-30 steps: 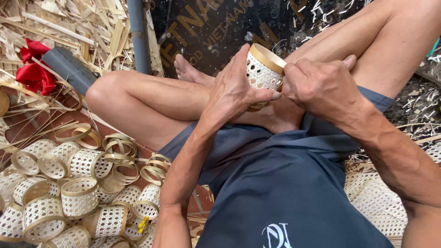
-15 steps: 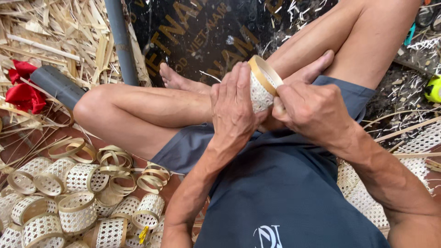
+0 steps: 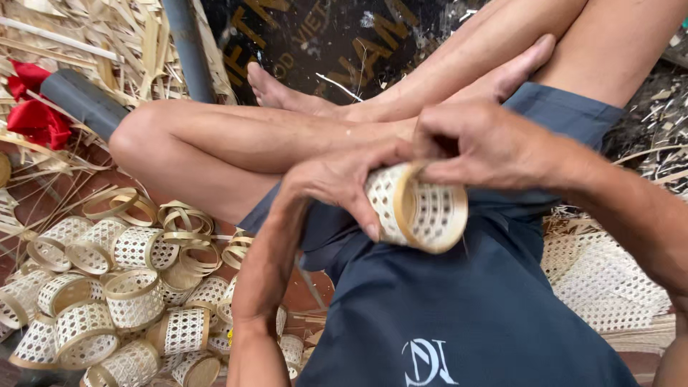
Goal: The person sits on the floor assembling a woven bamboo basket: they press the woven basket body into a bamboo rim ring, tie and tighten thread around the rim to secure it, then apply glue from a squeeze bottle along the rim edge and set the finished basket aside.
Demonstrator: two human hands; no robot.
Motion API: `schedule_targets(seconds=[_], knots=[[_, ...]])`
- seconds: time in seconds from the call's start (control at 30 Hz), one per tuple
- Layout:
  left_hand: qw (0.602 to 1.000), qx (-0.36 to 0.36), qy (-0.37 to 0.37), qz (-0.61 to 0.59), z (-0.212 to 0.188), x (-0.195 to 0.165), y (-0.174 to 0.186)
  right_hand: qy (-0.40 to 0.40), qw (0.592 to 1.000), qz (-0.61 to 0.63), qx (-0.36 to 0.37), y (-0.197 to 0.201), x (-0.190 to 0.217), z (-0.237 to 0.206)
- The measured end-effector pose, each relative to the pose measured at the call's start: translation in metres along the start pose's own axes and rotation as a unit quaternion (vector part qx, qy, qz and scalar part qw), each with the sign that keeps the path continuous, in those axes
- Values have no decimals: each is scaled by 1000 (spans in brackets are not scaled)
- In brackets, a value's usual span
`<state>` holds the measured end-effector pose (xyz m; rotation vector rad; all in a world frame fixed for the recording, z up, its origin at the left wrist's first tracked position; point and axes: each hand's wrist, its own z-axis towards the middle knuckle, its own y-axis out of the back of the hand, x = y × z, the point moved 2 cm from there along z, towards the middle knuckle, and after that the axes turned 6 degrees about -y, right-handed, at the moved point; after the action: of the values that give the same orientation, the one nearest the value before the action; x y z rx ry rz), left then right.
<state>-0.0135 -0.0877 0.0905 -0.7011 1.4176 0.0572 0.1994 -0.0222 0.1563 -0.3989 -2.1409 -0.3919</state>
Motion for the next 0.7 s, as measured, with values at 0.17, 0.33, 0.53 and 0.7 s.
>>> schedule_targets(seconds=[0.17,0.33,0.53,0.7], knots=[[981,37,29,-188,-1,24,-28,-57,992,58,96,-18,4,-9],[969,77,49,-229,2,43,-23,-126,962,62,234,-5,-3,-3],[962,77,70,-254,4,48,-20,-109,960,45,254,-5,-11,3],[965,-7,42,-259,-14,36,-22,-97,959,201,174,3,-18,-9]])
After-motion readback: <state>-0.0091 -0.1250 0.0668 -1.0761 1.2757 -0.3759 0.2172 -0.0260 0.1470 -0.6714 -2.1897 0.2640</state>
